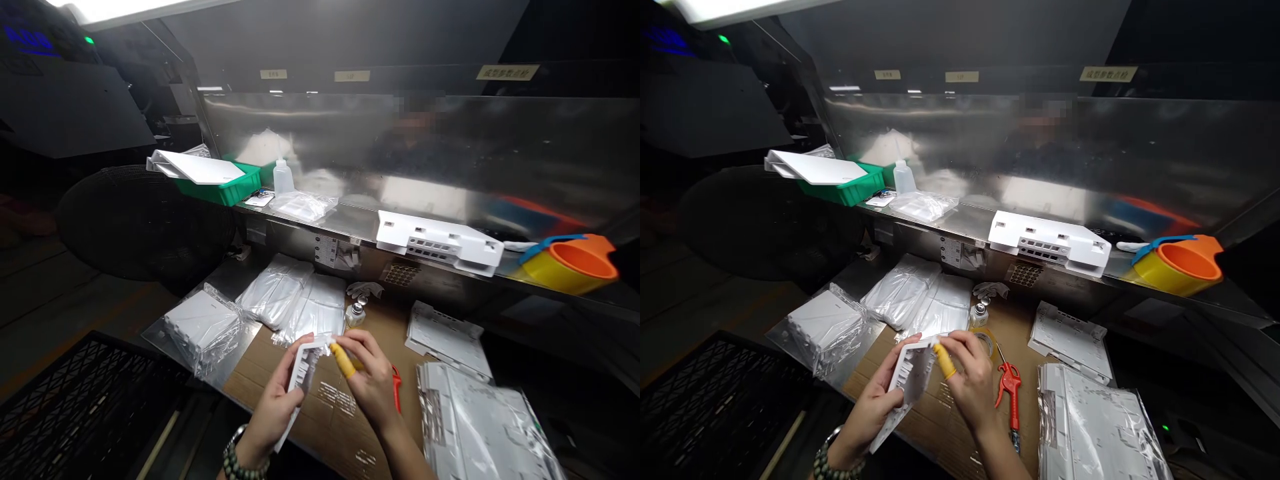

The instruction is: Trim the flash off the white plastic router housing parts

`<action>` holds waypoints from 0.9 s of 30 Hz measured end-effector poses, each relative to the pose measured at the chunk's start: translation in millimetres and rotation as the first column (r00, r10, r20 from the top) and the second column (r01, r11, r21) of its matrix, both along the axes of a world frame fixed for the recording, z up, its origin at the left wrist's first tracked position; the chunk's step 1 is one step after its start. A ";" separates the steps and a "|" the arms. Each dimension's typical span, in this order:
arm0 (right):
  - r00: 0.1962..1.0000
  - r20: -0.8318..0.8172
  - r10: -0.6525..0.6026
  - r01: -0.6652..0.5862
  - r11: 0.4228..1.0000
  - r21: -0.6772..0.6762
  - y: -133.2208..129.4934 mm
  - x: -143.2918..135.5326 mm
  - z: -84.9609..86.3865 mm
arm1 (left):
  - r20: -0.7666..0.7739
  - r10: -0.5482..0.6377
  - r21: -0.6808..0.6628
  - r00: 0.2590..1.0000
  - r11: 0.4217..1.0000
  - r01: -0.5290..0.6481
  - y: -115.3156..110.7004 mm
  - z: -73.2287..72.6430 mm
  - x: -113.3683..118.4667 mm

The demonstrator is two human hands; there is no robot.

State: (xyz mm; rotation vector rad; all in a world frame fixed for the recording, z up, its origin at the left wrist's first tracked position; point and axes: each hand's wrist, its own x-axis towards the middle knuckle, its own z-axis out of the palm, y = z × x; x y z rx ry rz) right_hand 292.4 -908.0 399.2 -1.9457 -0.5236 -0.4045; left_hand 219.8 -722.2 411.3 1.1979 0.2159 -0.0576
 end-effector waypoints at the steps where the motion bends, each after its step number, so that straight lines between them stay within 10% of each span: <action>1: 0.997 -0.051 -0.053 0.052 0.998 -0.028 -3.7 10.2 -14.9 | -0.082 0.008 -0.082 0.997 0.997 -0.014 4.7 0.1 -0.9; 7: 0.901 -0.277 -0.333 0.281 0.936 -0.210 -41.5 67.2 -119.1 | -0.137 0.019 -0.556 0.990 0.826 -0.093 46.9 -3.9 -6.6; 11: 0.851 -0.374 -0.367 0.259 0.915 -0.309 -44.1 66.5 -147.7 | -0.081 -0.008 -0.625 0.997 0.779 -0.045 63.5 0.0 -13.5; 19: 0.803 -0.463 -0.374 0.316 0.927 -0.200 -35.6 43.5 -137.1 | -0.080 -0.089 -0.675 0.993 0.737 0.011 71.0 15.3 -18.5; 27: 0.662 -0.746 -0.067 0.317 0.927 0.198 -24.3 -9.0 -71.1 | -0.064 -0.163 -0.626 0.985 0.775 0.088 74.3 9.9 -4.1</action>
